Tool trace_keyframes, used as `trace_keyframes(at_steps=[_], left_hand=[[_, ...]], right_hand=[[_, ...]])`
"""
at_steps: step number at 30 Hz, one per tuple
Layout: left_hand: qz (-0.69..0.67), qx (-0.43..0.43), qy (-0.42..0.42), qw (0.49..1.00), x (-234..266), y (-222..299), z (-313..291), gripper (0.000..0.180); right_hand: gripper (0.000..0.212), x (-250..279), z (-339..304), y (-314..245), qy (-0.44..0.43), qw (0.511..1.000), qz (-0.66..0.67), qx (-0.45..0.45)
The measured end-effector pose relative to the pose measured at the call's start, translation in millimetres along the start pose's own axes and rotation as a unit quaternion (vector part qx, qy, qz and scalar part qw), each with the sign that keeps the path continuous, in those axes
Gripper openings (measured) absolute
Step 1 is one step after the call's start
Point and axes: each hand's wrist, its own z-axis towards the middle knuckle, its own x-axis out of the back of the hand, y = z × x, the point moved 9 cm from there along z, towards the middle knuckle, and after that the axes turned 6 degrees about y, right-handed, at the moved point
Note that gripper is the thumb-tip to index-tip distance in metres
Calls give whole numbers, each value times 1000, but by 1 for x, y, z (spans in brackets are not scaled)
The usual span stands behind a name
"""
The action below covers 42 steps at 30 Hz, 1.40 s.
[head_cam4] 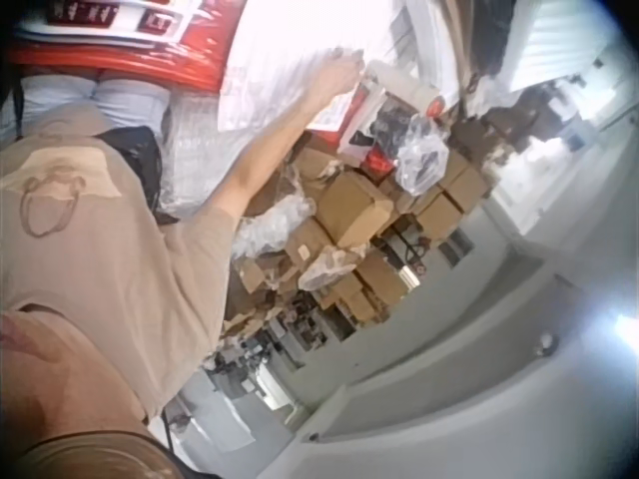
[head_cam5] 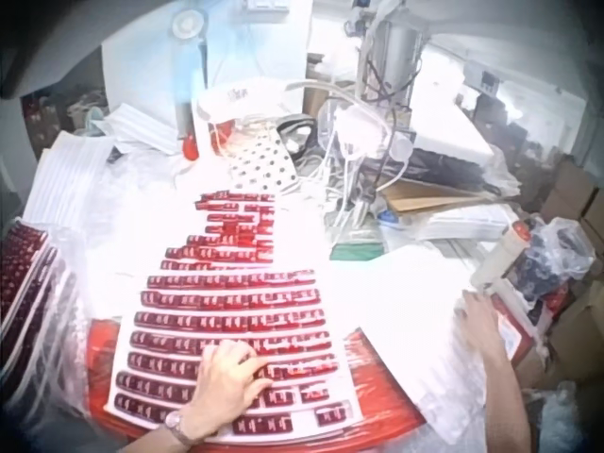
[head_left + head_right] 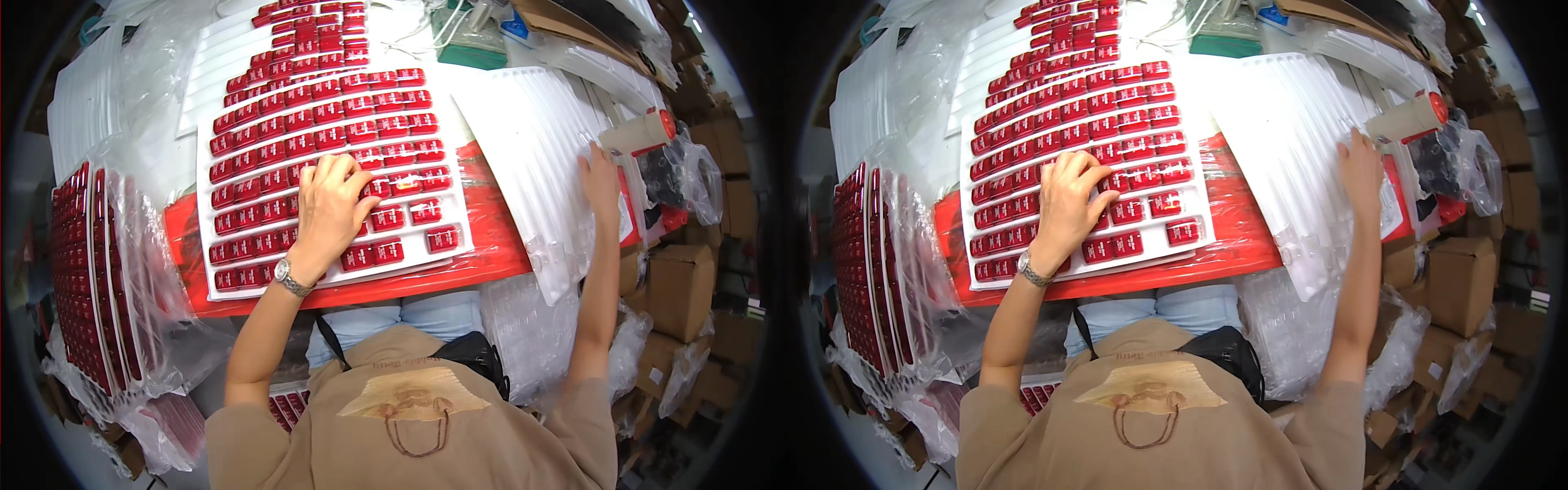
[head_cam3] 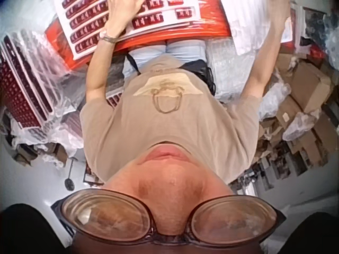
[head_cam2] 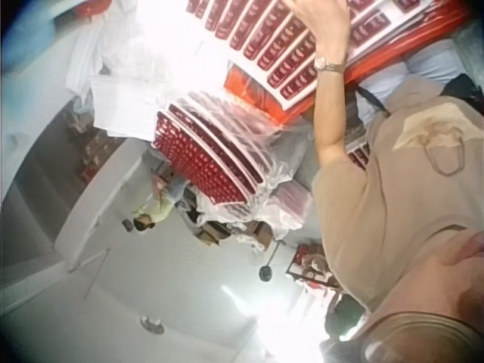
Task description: Packaging red plastic items into a white partitioned tray.
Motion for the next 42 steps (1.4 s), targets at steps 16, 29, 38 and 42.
trace_keyframes(at_steps=[16, 29, 38, 42], left_hand=[[-216, 81, 96, 968, 42, -16, -25, 33], [-333, 111, 133, 927, 27, 37, -32, 49], [-265, 155, 134, 942, 43, -11, -36, 36], [-69, 28, 34, 997, 37, -22, -14, 29]], right_hand=[[10, 41, 4, -77, 24, 812, 562, -154], [9, 109, -57, -238, 59, 715, 692, -81], [35, 68, -20, -187, -150, 767, 624, -9], [42, 12, 34, -51, 71, 989, 128, 20]])
